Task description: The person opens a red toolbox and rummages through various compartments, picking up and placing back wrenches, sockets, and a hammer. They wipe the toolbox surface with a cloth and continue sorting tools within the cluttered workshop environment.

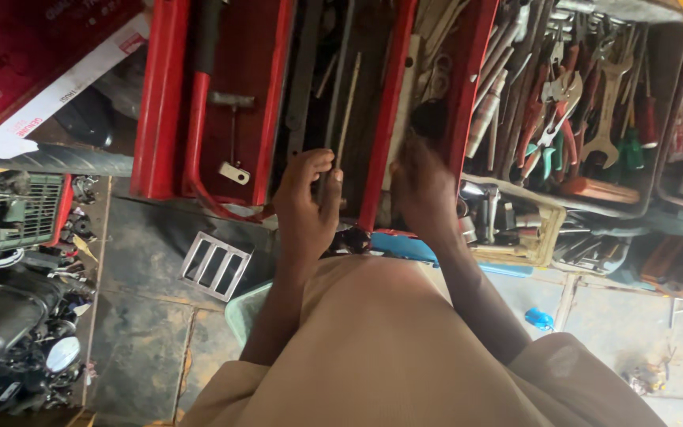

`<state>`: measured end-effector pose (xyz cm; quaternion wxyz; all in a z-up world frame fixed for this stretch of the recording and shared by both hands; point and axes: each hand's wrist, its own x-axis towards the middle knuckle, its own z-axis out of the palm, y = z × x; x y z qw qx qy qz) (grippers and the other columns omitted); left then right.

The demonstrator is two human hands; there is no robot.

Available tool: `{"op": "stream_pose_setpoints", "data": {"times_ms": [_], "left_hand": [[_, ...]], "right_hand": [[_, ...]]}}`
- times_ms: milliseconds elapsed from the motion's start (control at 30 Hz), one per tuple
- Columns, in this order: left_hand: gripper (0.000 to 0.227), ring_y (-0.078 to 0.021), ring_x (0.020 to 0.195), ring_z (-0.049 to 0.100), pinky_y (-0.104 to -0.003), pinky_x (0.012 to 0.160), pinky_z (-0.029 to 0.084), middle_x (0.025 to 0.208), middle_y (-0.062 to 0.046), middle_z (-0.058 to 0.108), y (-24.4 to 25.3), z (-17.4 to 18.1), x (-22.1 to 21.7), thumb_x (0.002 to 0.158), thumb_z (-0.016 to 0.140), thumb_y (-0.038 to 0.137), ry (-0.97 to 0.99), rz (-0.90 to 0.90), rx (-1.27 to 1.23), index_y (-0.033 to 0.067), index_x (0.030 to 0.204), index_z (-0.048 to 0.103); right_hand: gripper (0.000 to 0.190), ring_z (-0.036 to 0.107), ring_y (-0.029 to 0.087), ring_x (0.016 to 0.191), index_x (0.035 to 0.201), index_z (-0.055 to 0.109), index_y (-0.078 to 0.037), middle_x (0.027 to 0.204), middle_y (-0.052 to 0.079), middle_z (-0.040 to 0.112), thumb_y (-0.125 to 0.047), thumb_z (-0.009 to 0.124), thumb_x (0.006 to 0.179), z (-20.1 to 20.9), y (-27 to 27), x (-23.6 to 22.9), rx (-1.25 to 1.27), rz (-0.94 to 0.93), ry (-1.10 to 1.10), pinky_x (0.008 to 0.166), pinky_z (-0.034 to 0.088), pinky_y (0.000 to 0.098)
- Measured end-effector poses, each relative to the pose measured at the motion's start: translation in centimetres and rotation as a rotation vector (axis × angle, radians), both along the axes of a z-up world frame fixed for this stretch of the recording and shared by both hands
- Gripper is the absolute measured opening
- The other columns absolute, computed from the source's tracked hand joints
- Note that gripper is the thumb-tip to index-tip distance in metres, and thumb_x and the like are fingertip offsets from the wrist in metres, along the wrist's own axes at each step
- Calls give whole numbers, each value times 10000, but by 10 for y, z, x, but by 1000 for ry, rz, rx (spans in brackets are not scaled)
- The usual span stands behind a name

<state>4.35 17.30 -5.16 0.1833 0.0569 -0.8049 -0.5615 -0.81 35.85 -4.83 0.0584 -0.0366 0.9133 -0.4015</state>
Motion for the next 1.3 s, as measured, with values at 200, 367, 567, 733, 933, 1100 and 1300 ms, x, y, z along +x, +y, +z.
{"op": "stream_pose_setpoints", "data": {"times_ms": [200,367,567,733,933,1100,1300], "left_hand": [[191,-246,1028,702,-356,906,575,1159,-129,683,7,0,8,1022,670,63,-7,-6,-24,22,1204,632],[176,-248,1032,722,-355,899,590,1147,-130,701,21,14,8,1023,654,77,-52,-30,-79,12,1187,659],[176,-244,1016,734,-348,880,590,1129,-136,712,55,24,5,1012,655,66,-76,-110,-169,-2,1175,657],[186,-233,1029,746,-346,898,597,1150,-139,717,87,26,9,1030,642,53,-93,-164,-222,-10,1206,645],[211,-220,970,736,-335,857,586,1102,-134,712,127,35,4,1019,651,72,-134,-226,-272,-6,1215,639],[258,-236,888,732,-357,778,587,1020,-137,709,165,28,-1,980,714,191,-278,-182,-344,7,1153,663],[383,-457,903,689,-510,776,531,946,-248,697,200,8,-45,941,784,322,-265,-233,-601,-25,1034,651]], "right_hand": [[210,710,176,1037,1220,672,59,1116,153,734,-95,615,1089,47,43,12,-403,-155,215,952,568,315],[171,687,119,973,1176,660,55,1054,104,728,-97,604,1123,37,104,14,-511,-282,312,904,546,258],[152,709,123,885,1127,666,64,961,98,744,-45,580,1065,-7,176,28,-384,-448,268,827,572,268],[152,706,114,874,1111,684,58,944,97,736,-23,565,1061,-42,215,48,-444,-534,188,813,592,265],[149,722,122,832,1086,702,38,911,85,757,-51,594,1034,-61,243,54,-409,-651,125,752,567,258],[149,741,117,836,1067,703,32,910,82,764,-66,600,1022,-69,255,57,-452,-643,91,755,573,252],[138,764,125,864,1066,708,15,905,83,774,-73,609,1026,-78,268,62,-428,-652,60,760,577,257]]}}
